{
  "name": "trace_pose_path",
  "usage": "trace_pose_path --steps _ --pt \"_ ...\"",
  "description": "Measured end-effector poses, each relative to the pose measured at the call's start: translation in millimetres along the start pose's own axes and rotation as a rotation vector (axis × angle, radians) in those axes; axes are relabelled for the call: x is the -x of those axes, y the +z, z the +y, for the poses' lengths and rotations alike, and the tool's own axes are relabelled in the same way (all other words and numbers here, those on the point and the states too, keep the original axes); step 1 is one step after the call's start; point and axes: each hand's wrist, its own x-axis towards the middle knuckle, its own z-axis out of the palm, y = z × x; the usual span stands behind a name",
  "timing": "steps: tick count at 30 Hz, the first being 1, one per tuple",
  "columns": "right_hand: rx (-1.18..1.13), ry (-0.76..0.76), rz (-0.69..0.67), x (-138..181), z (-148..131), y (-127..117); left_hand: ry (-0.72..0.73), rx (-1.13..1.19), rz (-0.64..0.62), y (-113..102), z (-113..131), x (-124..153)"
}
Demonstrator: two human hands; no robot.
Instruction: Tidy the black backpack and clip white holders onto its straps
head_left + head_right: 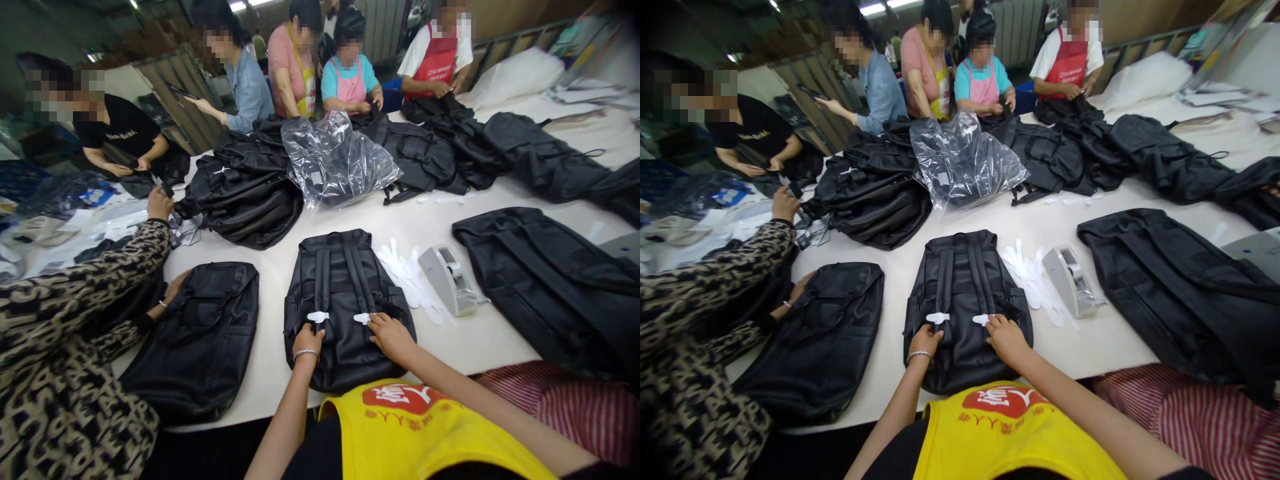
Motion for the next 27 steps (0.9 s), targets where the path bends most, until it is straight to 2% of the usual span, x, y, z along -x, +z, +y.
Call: trace_pose_path --steps 3,6,9,12,17,21,27 --pt "-0.132 0.070 0.045 3.6 12.0 18.7 -0.132 0.390 -0.218 3.0 6.4 -3.3" --pt "-0.314 0.266 0.105 7.7 23.9 25.2 -0.196 0.641 -0.374 4.5 8.1 3.4" --pt "-0.448 0.453 0.010 4.9 33.0 22.4 -0.270 1.024 -0.539 4.1 4.1 11.8" --pt "-0.463 0.493 -0.098 -5.5 38.7 19.0 -0.317 1.207 -0.609 2.9 -0.1 11.7" --pt "-0.307 0.516 -0.202 -22.5 40.7 20.6 -0.472 1.064 -0.528 5.9 3.0 -4.8" --pt "-0.240 0.543 -0.254 -26.1 42.2 25.0 -0.429 0.931 -0.407 16.3 8.0 -16.7" --pt "-0.343 0.578 -0.264 -27.4 53.3 33.0 -0.403 0.999 -0.213 32.7 11.9 -20.7"
